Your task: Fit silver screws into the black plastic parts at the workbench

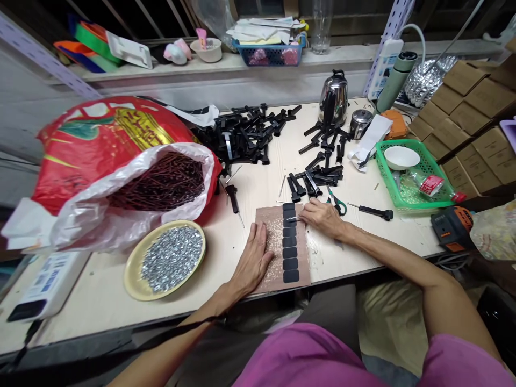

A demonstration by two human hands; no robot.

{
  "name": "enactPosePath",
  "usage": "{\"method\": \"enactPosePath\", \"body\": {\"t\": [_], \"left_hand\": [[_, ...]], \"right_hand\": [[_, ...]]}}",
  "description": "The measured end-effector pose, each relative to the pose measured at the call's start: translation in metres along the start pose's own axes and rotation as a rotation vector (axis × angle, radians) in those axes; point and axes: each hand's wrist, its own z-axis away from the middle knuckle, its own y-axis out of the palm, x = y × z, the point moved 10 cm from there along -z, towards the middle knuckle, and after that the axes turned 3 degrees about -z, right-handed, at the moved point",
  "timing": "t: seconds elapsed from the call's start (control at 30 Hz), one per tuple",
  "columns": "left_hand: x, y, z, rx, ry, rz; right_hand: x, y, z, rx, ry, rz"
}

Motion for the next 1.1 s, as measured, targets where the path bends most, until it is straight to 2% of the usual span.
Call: {"method": "enactPosePath", "body": {"t": [0.03,0.1,0.17,0.27,0.3,0.37,0.43,0.5,0.57,0.67,0.7,0.73,0.83,0.87,0.9,0.97,1.03,1.1], "left_hand": [[0.0,0.0,0.0,-0.003,0.001,0.001],[0.0,0.001,0.0,-0.015,0.008,0.004],[0.001,0.001,0.0,-0.027,0.013,0.007],[0.002,0.003,0.0,-0.029,0.015,0.015],[0.003,0.003,0.0,-0.029,0.011,0.02],[0.003,0.003,-0.001,-0.027,0.004,0.028],[0.003,0.003,-0.001,-0.02,0.0,0.033],[0.002,0.004,-0.001,-0.014,-0.002,0.037],[0.003,0.004,-0.002,-0.022,-0.006,0.038],[0.002,0.004,-0.002,-0.055,0.0,0.035],[0.002,0.004,-0.002,-0.063,0.005,0.034],[0.001,0.004,-0.003,-0.069,0.009,0.034],[-0.001,0.003,-0.006,-0.069,0.016,0.033],[-0.001,0.002,-0.007,-0.07,0.016,0.032],[-0.001,0.001,-0.008,-0.071,0.016,0.031],[-0.003,0.0,-0.01,-0.077,0.018,0.031],[-0.004,-0.001,-0.011,-0.085,0.02,0.032],[-0.006,-0.002,-0.012,-0.092,0.016,0.034]], "right_hand": [[-0.007,0.0,-0.007,0.003,0.013,0.006],[-0.004,0.002,-0.01,0.016,-0.007,-0.001],[0.019,0.008,0.001,0.045,-0.075,-0.034],[0.067,0.018,0.032,0.11,-0.29,-0.107],[0.074,0.019,0.039,0.109,-0.322,-0.114],[0.066,0.015,0.043,0.067,-0.257,-0.102],[0.04,0.007,0.037,0.018,-0.089,-0.085],[0.023,-0.001,0.032,0.008,0.022,-0.133],[0.028,-0.011,0.032,0.016,0.069,-0.24],[0.065,-0.02,0.046,0.054,0.126,-0.477],[0.077,-0.013,0.055,0.114,0.206,-0.633],[0.09,0.003,0.068,0.227,0.331,-0.836],[0.133,0.074,0.126,0.703,0.873,-1.356],[0.144,0.092,0.143,0.805,1.046,-1.454],[0.151,0.108,0.152,0.855,1.192,-1.534],[0.154,0.133,0.152,0.816,1.349,-1.669],[0.153,0.146,0.142,0.716,1.364,-1.746],[0.159,0.146,0.138,0.668,1.33,-1.776]]}}
